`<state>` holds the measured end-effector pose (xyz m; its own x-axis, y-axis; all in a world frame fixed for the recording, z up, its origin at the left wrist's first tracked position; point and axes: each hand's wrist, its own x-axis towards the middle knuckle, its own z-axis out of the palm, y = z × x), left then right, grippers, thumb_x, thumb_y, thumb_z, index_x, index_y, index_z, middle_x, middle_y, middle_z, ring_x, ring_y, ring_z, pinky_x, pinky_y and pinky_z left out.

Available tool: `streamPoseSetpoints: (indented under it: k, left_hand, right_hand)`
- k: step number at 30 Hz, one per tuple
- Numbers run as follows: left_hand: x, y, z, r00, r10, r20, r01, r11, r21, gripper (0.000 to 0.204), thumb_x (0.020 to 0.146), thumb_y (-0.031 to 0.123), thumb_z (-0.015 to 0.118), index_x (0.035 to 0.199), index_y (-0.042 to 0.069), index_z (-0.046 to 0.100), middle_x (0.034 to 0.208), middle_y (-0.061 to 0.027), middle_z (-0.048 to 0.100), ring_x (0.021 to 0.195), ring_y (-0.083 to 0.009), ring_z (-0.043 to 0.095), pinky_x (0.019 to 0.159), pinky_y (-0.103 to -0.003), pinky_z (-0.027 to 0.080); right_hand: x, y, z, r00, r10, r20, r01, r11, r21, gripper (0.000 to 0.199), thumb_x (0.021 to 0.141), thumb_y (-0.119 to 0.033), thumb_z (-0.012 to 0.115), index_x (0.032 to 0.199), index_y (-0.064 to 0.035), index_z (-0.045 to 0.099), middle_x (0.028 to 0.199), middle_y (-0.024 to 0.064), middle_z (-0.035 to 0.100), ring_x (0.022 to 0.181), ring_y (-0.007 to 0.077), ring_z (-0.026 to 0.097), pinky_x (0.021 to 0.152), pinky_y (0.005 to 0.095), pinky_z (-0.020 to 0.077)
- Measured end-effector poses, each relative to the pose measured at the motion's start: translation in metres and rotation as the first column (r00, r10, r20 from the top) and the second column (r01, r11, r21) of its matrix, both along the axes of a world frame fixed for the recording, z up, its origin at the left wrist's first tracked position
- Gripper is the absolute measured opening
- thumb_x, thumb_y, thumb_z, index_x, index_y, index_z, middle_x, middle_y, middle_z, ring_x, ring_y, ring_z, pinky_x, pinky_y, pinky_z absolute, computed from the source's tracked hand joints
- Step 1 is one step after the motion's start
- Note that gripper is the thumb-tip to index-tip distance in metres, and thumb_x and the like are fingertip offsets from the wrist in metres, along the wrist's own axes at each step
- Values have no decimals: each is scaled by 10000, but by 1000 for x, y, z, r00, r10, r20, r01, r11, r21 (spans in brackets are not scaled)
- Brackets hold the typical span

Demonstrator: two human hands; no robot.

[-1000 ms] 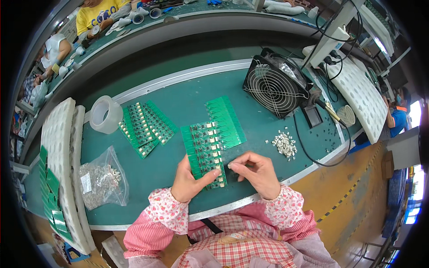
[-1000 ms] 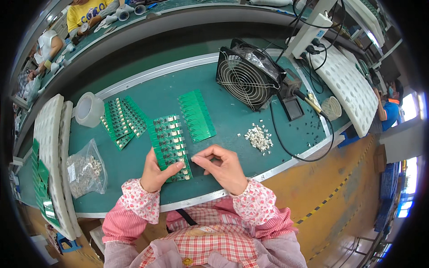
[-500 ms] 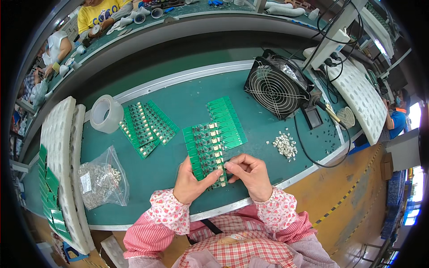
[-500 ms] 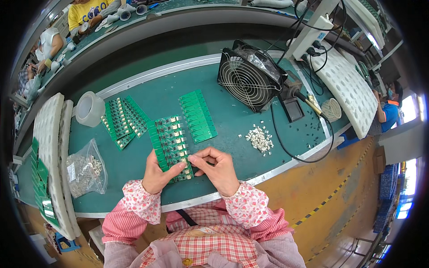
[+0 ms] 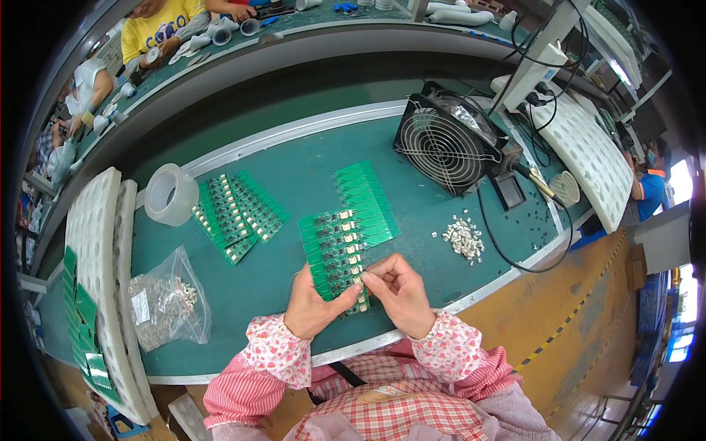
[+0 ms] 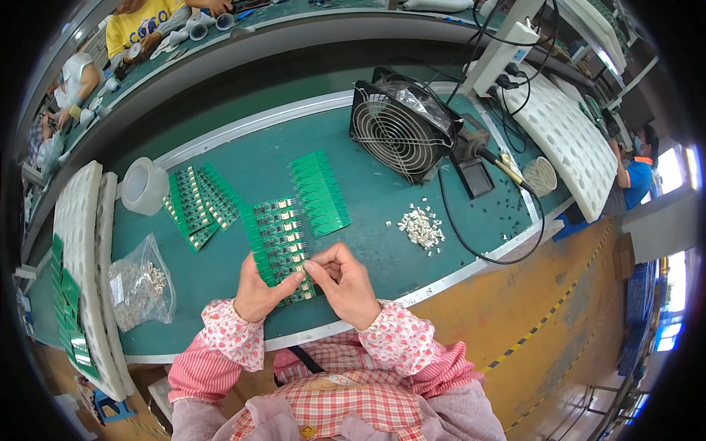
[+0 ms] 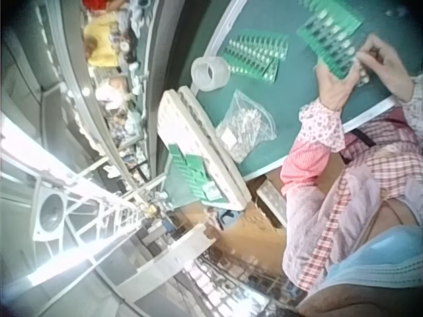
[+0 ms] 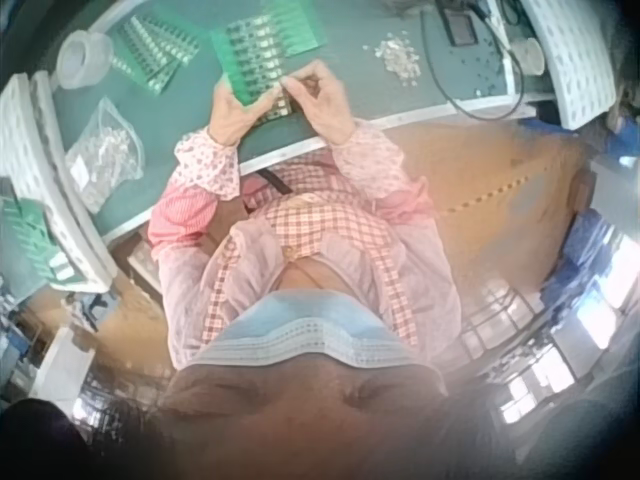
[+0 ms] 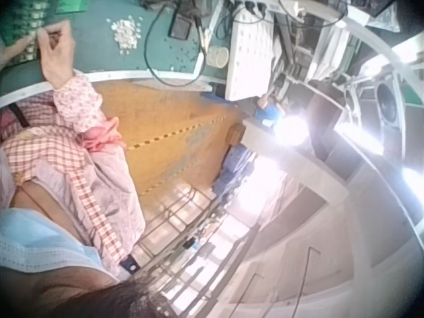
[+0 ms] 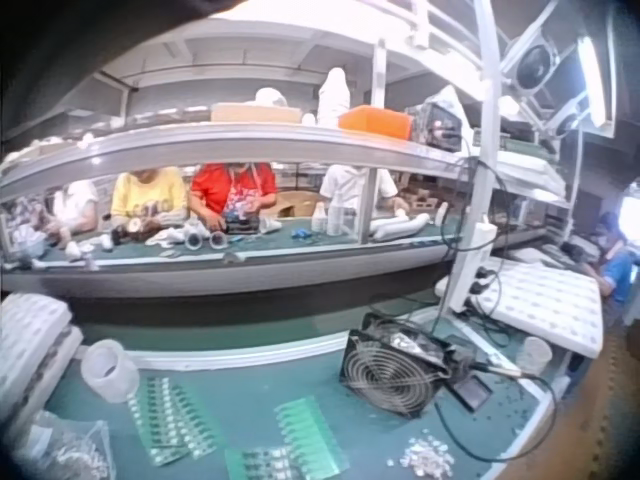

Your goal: The person solders small electronic components onto green printed circuit board strips with a soldering iron and solder wire.

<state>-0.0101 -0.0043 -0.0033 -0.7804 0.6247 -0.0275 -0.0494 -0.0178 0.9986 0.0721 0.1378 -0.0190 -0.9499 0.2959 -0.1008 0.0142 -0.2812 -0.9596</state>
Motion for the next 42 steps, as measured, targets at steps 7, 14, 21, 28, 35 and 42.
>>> streamPoseSetpoints:
  k: [7,14,21,28,35,42]
  left_hand:
    - [1,1,3,999,-30,33,29,999,21,446,732,31,723,1120,-7,506,965,-47,621,850,-110,596,735,-269,500]
    - [-3,1,0,973,11,229,-37,994,107,447,753,-5,703,1143,0,485,1010,-58,607,898,-121,591,781,-279,499]
    - [-3,1,2,950,-85,301,37,986,162,391,768,-17,691,1116,13,514,994,-41,611,883,-108,591,769,-270,502]
    - [-3,-4,0,942,-74,326,25,988,153,402,783,3,688,1137,18,497,988,-36,608,875,-103,591,767,-269,501]
    - [-4,-2,-1,959,-48,278,9,990,140,396,788,11,686,1135,18,495,994,-39,606,884,-100,586,775,-265,497]
    - [-3,-4,-1,981,-39,189,22,996,90,452,765,2,693,1159,12,473,1013,-41,600,895,-107,586,789,-272,492]
  right_hand:
    - [-1,16,14,998,-39,52,19,941,337,197,823,-84,674,949,-23,536,860,30,589,765,83,552,711,245,470]
    - [10,100,18,933,-204,-297,287,-77,955,244,689,-132,728,911,-87,637,911,39,585,868,229,529,746,349,404]
    - [8,97,12,951,-159,-265,287,132,949,170,723,-59,702,880,-58,637,785,37,604,750,195,555,683,320,448]
    - [14,72,29,981,-167,95,61,740,670,121,787,-48,683,883,6,632,809,58,658,696,98,603,649,232,493]
    - [16,59,26,989,-49,142,-45,806,591,102,778,-53,699,846,-1,643,791,49,653,707,85,614,646,213,502]
    - [12,33,32,983,24,182,-23,1000,-5,127,837,-82,660,920,4,615,828,55,637,672,69,558,577,202,463]
